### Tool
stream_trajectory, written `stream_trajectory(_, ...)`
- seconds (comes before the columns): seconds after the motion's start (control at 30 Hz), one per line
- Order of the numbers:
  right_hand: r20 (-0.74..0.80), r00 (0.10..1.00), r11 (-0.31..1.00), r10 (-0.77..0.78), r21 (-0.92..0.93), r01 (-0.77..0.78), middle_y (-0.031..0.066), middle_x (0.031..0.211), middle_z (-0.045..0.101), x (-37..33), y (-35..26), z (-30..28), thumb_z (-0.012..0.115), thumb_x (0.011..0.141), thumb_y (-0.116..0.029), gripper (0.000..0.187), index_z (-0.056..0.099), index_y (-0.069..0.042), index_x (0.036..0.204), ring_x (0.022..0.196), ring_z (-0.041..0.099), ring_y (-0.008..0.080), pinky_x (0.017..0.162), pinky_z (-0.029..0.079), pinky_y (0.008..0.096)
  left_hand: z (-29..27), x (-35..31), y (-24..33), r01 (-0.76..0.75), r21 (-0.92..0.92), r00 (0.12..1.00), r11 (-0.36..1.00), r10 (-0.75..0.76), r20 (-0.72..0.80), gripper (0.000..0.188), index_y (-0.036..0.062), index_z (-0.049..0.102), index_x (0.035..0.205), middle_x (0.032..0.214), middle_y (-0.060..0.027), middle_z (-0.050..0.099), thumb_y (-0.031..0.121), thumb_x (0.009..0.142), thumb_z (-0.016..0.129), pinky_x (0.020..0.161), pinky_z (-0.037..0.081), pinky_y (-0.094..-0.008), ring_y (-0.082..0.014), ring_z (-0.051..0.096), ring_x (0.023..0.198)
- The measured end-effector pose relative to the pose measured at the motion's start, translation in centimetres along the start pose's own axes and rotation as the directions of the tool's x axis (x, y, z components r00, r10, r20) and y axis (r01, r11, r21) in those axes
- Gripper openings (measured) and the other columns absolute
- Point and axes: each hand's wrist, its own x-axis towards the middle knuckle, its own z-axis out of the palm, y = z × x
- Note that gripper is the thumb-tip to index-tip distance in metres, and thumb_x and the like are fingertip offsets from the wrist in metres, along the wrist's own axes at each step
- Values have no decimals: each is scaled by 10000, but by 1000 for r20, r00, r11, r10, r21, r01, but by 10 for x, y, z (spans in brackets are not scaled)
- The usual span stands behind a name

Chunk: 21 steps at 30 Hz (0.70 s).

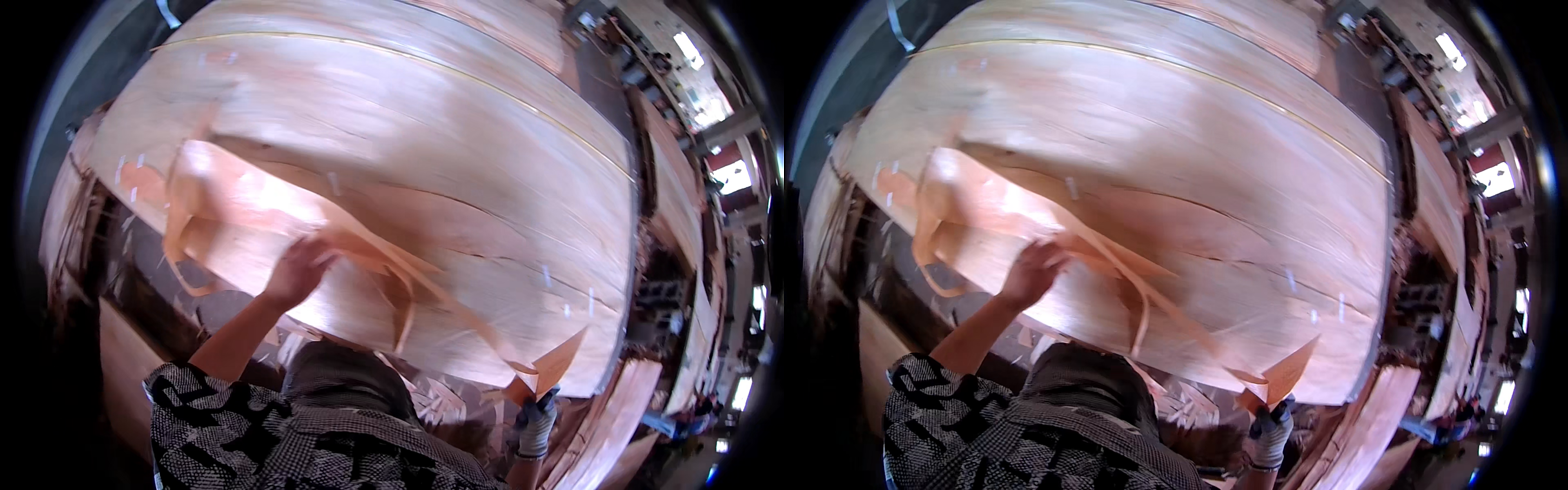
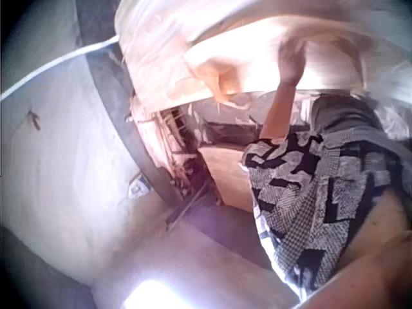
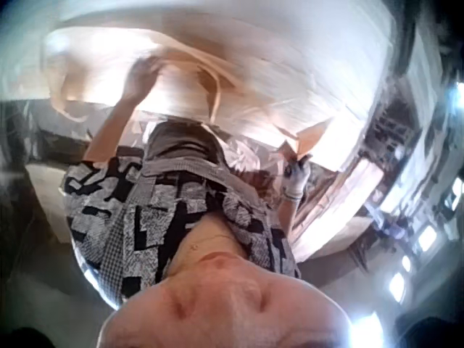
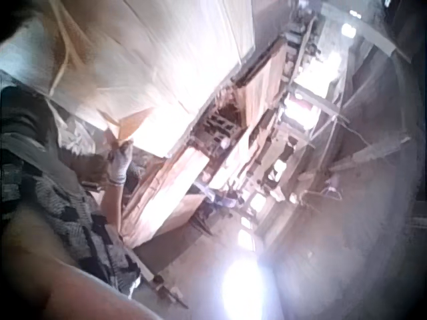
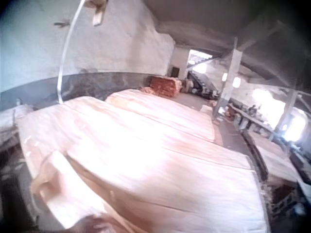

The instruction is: The person applies pieces of wood veneer to large wooden boards, using a small tool to press the veneer down and a long pole to lift and move the large boards.

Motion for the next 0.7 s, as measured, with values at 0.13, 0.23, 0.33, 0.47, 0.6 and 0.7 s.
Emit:
stream_trajectory(0.13, 92, 917, 895, 388, -277, -350, -41, 537, 458, -10, 27, 1, 640, 747, -101, 111, 559, -105, 822, 367, 398, 58, 319, 324, 212, -73, -82, -110, 625, 200, 699, 755, -427, -574, 590, 105, 425, 1263, 1304, -160, 401, 244, 738, 656, 993, 300, -441, -355, 376, 1198)
stream_trajectory(0.23, 132, 886, 833, 444, -424, -354, -34, 560, 495, -9, 54, -1, 689, 713, -127, 204, 595, -90, 891, 389, 414, 50, 328, 336, 201, -93, -112, -173, 910, 143, 369, 389, -604, -706, 825, 166, 251, 1371, 1408, -130, 278, 324, 698, 700, 1026, 236, -464, -338, 278, 1277)
stream_trajectory(0.33, 147, 889, 789, 433, -538, -296, -27, 584, 524, -6, 66, -6, 705, 700, -123, 261, 622, -77, 943, 410, 437, 59, 336, 372, 212, -112, -102, -203, 967, 145, 250, 208, -697, -672, 935, 235, 167, 1406, 1441, -106, 232, 375, 667, 722, 1041, 203, -479, -324, 222, 1314)
stream_trajectory(0.47, 56, 867, 647, 496, -689, -325, -14, 651, 565, -21, 65, 18, 727, 670, -123, 246, 636, -47, 885, 493, 499, 97, 398, 432, 251, -146, -118, -264, 909, 403, 331, 108, -774, -539, 857, 279, 259, 1382, 1344, -83, 420, 334, 671, 734, 992, 306, -471, -311, 414, 1210)
stream_trajectory(0.6, 261, 936, 418, 237, -897, 144, 188, 766, 625, -40, 62, 75, 698, 665, -277, 314, 639, -33, 853, 754, 614, 334, 695, 477, 380, -185, -162, -388, 733, -345, 616, 586, -787, -26, 250, 58, 594, 1002, 825, -59, 631, 132, 763, 601, 580, 469, -260, -148, 599, 711)
stream_trajectory(0.7, 229, 927, 412, 297, -907, 92, 159, 785, 633, -58, 18, 124, 684, 700, -321, 338, 638, -66, 917, 734, 627, 278, 669, 477, 376, -217, -140, -453, 325, -662, 725, 675, -627, -284, 222, 48, 585, 1027, 732, -8, 571, 122, 822, 541, 537, 419, -201, -71, 514, 629)
